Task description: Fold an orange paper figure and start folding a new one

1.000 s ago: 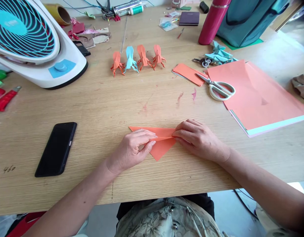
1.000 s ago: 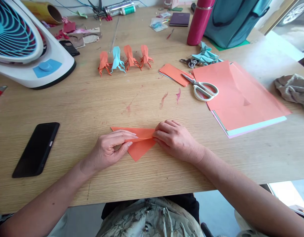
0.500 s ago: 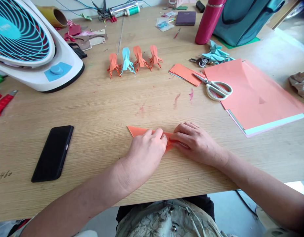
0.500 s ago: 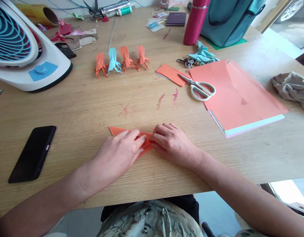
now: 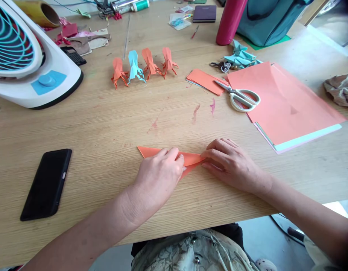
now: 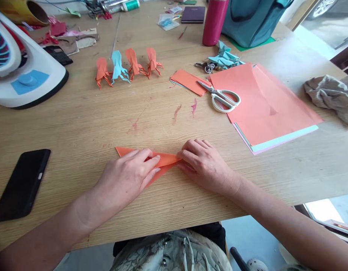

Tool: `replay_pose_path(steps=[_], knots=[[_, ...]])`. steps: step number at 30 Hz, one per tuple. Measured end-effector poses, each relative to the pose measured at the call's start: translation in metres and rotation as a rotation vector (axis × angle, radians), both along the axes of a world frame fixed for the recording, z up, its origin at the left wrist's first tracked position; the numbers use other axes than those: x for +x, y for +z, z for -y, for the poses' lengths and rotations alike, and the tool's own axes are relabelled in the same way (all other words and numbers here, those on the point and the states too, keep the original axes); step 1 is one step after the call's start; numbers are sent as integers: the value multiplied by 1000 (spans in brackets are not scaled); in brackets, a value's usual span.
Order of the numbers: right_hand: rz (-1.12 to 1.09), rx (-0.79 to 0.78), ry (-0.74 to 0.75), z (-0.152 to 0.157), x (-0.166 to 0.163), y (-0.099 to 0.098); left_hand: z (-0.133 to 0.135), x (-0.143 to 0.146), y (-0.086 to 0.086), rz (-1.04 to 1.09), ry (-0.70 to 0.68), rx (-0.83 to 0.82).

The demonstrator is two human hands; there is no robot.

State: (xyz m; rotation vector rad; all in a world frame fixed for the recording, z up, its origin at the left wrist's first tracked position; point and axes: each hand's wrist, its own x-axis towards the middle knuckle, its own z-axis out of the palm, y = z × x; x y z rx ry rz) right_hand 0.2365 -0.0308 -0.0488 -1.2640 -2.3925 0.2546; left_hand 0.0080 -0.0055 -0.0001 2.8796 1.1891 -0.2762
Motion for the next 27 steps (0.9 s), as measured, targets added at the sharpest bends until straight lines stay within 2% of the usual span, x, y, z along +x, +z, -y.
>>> replay_pose_path(steps=[8, 18, 23, 27], knots=[[-63, -39, -43, -4, -4, -2, -11, -5, 2, 66, -8, -18], [-134, -112, -78, -6, -7, -1, -34, 3, 24, -23, 82, -235], [-145, -131, -92, -7, -8, -1, -51, 9, 32, -42, 12, -321], [-141, -168, -119, -7, -11, -2, -53, 22, 38, -121, -64, -316]])
